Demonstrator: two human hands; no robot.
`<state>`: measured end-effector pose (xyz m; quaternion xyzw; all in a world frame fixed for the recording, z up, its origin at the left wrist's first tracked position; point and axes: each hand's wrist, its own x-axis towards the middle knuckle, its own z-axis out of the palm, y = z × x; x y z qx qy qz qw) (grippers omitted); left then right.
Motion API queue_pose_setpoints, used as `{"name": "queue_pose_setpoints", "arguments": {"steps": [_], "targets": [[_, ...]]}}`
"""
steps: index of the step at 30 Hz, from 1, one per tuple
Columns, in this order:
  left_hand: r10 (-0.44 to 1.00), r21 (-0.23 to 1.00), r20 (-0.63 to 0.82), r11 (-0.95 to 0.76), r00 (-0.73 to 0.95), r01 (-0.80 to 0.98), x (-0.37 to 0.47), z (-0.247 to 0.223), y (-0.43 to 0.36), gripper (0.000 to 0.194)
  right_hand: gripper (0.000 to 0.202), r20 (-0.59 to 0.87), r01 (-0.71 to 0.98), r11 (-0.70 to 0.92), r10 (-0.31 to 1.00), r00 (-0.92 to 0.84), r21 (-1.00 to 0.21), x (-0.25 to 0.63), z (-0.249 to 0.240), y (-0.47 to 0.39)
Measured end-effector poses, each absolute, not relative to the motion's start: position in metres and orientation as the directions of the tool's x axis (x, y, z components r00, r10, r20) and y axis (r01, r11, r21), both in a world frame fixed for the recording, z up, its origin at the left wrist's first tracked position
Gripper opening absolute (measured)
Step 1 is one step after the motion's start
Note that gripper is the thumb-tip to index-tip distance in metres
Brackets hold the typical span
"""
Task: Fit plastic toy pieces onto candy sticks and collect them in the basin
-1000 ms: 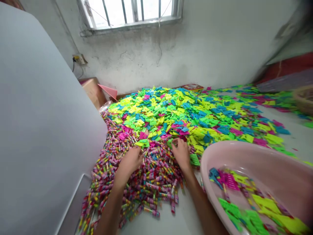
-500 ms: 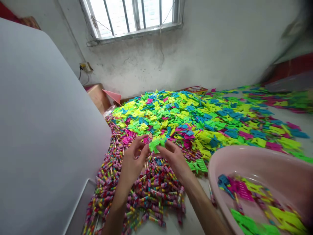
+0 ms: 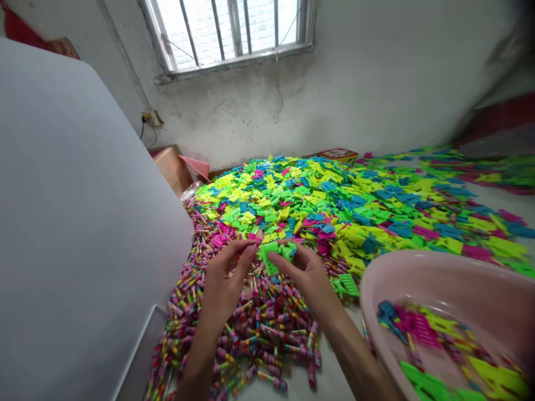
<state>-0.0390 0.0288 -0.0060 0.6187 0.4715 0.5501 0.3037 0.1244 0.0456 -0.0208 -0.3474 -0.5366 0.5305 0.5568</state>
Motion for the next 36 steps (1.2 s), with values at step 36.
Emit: {"name": "queue_pose_setpoints", "arguments": {"steps": [36], "targets": [[0.950,0.926,0.310,-0.309,0.028,0.219,-0.038,-0.003,0.025,0.026,0.030,0.177,-0.152,0.149,0.966,-0.190,-0.977,0.128,-0.015,0.040]]}}
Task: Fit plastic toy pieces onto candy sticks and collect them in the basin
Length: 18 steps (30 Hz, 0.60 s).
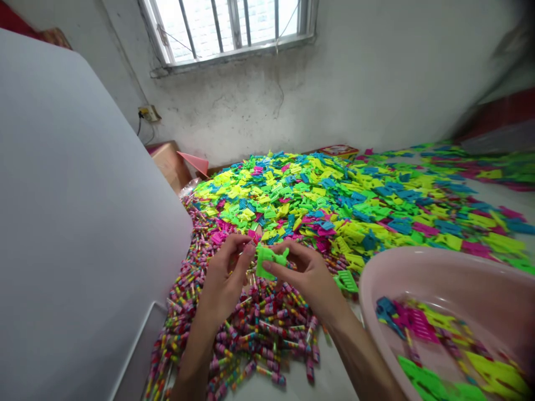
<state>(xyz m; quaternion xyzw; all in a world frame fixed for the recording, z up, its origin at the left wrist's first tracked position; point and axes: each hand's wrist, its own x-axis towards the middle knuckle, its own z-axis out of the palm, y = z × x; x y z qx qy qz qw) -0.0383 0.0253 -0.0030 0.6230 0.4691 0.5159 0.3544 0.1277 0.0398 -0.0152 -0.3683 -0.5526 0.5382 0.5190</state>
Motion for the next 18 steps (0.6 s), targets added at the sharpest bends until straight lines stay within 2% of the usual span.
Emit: {"name": "queue_pose_setpoints", "arguments": {"steps": [3,8,13,18], "targets": [[0.947,0.920,0.321,-0.319,0.028,0.228,-0.0384,-0.0015,0.0247,0.026,0.026,0.198,-0.161,0.167,0.959,-0.201,-0.973,0.1283,-0.0128,0.0391],[0.936,0.895,0.351,-0.337,0.004,0.294,-0.0388,-0.0009,0.0234,0.026,0.024,0.305,-0.003,0.309,0.937,-0.172,-0.951,0.1322,-0.0081,0.0371],[0.914,0.823,0.405,-0.382,0.038,0.421,-0.0417,-0.0018,0.0227,0.025,0.030,0.254,-0.043,0.251,0.943,-0.215,-0.967,0.1312,-0.0095,0.0336],[0.905,0.809,0.424,-0.398,0.038,0.431,-0.0434,-0.0011,0.0217,0.022,0.030,0.272,-0.011,0.276,0.940,-0.207,-0.961,0.1307,-0.0079,0.0300]]}}
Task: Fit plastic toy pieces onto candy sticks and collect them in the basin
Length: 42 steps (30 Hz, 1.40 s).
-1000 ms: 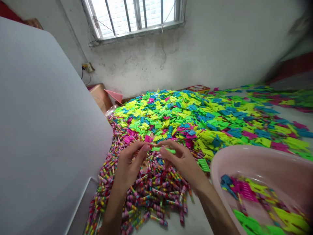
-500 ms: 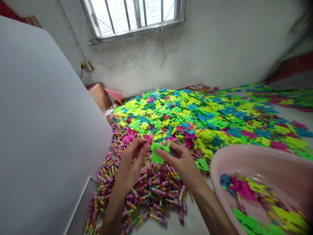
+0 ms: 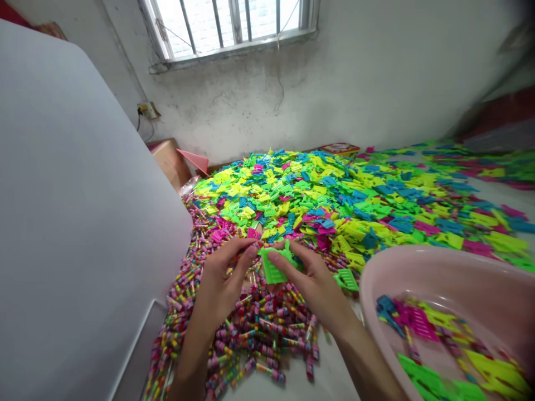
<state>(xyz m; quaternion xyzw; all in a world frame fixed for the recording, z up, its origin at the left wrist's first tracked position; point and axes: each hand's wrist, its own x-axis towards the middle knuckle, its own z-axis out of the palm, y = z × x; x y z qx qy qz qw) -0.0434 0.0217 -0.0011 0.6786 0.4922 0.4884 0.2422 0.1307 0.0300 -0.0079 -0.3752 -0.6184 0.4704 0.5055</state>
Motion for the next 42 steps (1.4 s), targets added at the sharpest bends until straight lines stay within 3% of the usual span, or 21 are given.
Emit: {"name": "queue_pose_setpoints", "arguments": {"steps": [7,14,19,26,30,34,42], "targets": [[0.878,0.759,0.467,-0.460,0.108,0.461,-0.043,0.000,0.022,0.020,0.028,0.284,0.027,0.296,0.935,-0.210,-0.955,0.134,-0.008,0.033],[0.798,0.626,0.591,-0.549,0.123,0.553,-0.045,0.005,0.017,0.020,0.026,0.403,0.192,0.431,0.899,-0.171,-0.882,0.131,-0.008,0.030],[0.777,0.600,0.604,-0.589,0.177,0.541,-0.054,0.008,0.011,0.022,0.016,0.483,0.176,0.520,0.849,-0.215,-0.836,0.128,-0.007,0.024],[0.784,0.533,0.558,-0.591,0.273,0.605,-0.056,0.005,0.017,0.020,0.029,0.394,0.199,0.432,0.896,-0.203,-0.880,0.124,-0.013,0.033],[0.717,0.286,0.618,-0.588,0.324,0.757,-0.041,0.000,0.019,0.024,0.033,0.339,0.197,0.354,0.935,-0.106,-0.914,0.125,-0.014,0.037],[0.704,0.120,0.630,-0.505,0.328,0.855,-0.028,-0.005,0.015,0.067,0.032,0.287,0.140,0.288,0.958,-0.030,-0.947,0.129,-0.011,0.035],[0.656,0.084,0.659,-0.550,0.368,0.831,-0.031,-0.008,0.018,0.050,0.033,0.220,0.081,0.227,0.971,-0.089,-0.970,0.130,-0.015,0.034]]}}
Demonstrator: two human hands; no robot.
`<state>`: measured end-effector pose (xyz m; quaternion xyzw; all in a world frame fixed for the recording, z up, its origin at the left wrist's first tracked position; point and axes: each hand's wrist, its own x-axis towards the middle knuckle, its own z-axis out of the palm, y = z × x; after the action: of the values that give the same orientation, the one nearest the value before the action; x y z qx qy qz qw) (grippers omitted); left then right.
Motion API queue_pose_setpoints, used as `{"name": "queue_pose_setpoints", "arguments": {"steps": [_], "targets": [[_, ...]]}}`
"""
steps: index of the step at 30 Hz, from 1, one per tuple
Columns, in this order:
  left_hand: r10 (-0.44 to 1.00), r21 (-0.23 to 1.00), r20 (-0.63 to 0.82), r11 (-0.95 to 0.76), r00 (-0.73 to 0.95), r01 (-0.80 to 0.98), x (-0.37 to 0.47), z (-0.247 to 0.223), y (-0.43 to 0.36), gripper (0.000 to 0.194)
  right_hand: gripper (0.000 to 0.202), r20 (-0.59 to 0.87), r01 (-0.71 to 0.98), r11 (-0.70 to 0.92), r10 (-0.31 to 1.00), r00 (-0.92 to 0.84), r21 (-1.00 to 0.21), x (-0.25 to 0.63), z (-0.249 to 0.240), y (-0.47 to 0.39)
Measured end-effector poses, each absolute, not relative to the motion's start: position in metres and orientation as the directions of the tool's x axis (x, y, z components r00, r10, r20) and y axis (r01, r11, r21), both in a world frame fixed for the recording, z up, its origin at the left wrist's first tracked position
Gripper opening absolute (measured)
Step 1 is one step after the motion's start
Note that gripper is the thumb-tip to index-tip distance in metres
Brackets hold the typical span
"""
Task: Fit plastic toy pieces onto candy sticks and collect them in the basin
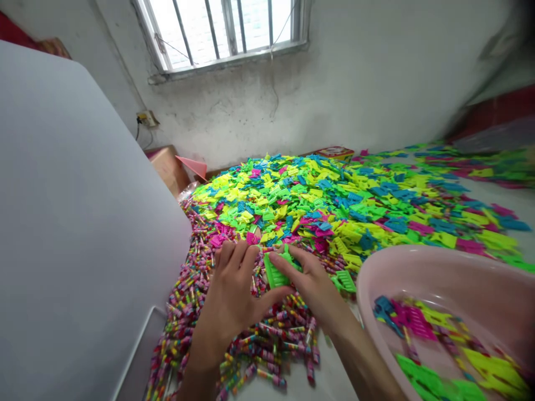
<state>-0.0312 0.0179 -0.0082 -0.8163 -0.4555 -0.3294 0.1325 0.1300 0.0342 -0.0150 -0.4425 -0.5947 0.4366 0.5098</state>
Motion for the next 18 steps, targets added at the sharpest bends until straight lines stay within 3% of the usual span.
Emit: {"name": "queue_pose_setpoints", "arguments": {"steps": [13,18], "targets": [[0.597,0.096,0.691,-0.634,0.407,0.767,-0.044,0.001,0.018,0.044,0.035,0.260,0.144,0.262,0.965,-0.036,-0.954,0.119,-0.015,0.030],[0.611,0.117,0.690,-0.623,0.388,0.774,-0.040,-0.006,0.018,0.027,0.039,0.225,0.103,0.225,0.974,-0.010,-0.969,0.118,-0.018,0.034]]}}
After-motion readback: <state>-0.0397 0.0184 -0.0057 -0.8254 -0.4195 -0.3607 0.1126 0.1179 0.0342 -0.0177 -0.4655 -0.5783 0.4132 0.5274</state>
